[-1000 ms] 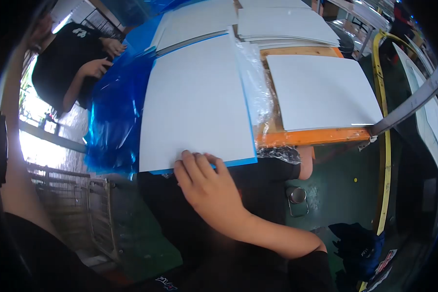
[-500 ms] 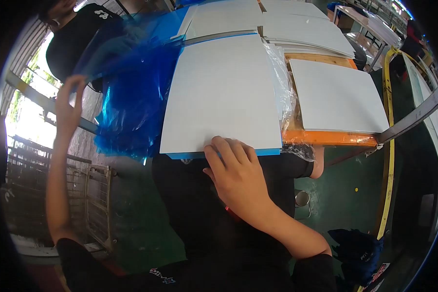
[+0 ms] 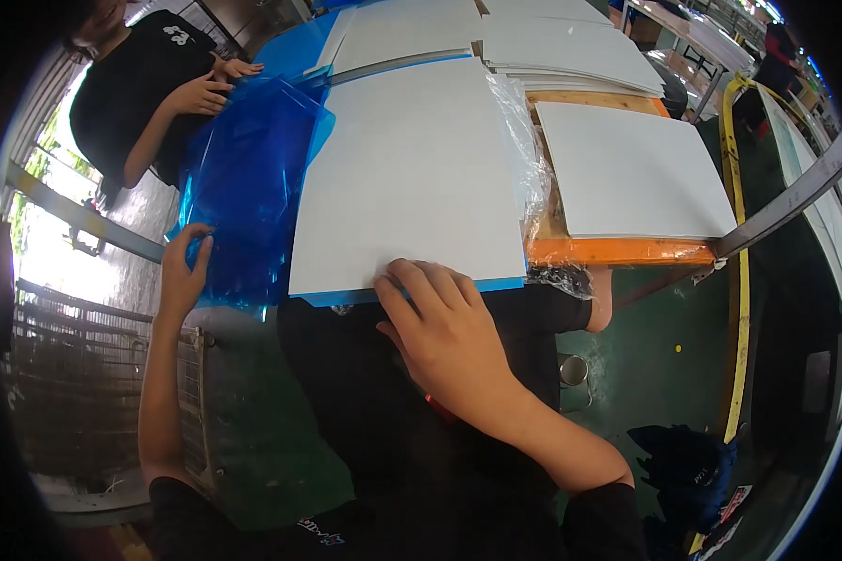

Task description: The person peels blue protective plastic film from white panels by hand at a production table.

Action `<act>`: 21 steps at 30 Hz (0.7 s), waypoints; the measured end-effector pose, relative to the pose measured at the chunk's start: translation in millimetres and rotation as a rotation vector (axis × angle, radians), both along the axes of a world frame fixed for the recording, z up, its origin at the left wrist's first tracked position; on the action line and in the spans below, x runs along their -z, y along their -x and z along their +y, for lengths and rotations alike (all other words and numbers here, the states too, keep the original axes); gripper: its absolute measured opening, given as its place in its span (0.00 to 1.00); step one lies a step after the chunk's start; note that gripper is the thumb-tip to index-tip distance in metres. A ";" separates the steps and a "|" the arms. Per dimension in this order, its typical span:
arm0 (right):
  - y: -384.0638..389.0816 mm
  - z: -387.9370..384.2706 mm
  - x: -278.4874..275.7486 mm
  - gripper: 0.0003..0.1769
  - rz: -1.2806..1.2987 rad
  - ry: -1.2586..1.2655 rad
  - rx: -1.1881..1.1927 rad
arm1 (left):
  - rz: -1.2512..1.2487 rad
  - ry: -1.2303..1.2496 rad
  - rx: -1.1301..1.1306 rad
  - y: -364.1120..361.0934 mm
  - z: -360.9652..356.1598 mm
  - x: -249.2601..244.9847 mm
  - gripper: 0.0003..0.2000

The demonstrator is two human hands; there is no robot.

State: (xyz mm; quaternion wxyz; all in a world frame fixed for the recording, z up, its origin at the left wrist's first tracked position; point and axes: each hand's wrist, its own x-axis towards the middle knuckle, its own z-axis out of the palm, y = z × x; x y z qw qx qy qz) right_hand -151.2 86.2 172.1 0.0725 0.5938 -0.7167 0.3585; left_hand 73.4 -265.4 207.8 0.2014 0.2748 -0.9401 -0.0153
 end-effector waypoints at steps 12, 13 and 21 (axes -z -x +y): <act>4.7 2.1 4.0 0.24 -0.035 0.055 -0.034 | 0.242 -0.071 -0.060 68.9 -79.3 -47.3 0.14; 4.7 1.6 4.0 0.24 -0.043 0.059 -0.035 | 0.230 -0.099 -0.058 80.4 -116.5 -43.4 0.15; 3.3 1.9 4.3 0.23 -0.079 0.068 -0.025 | 0.217 -0.224 -0.141 152.7 -208.5 -16.6 0.20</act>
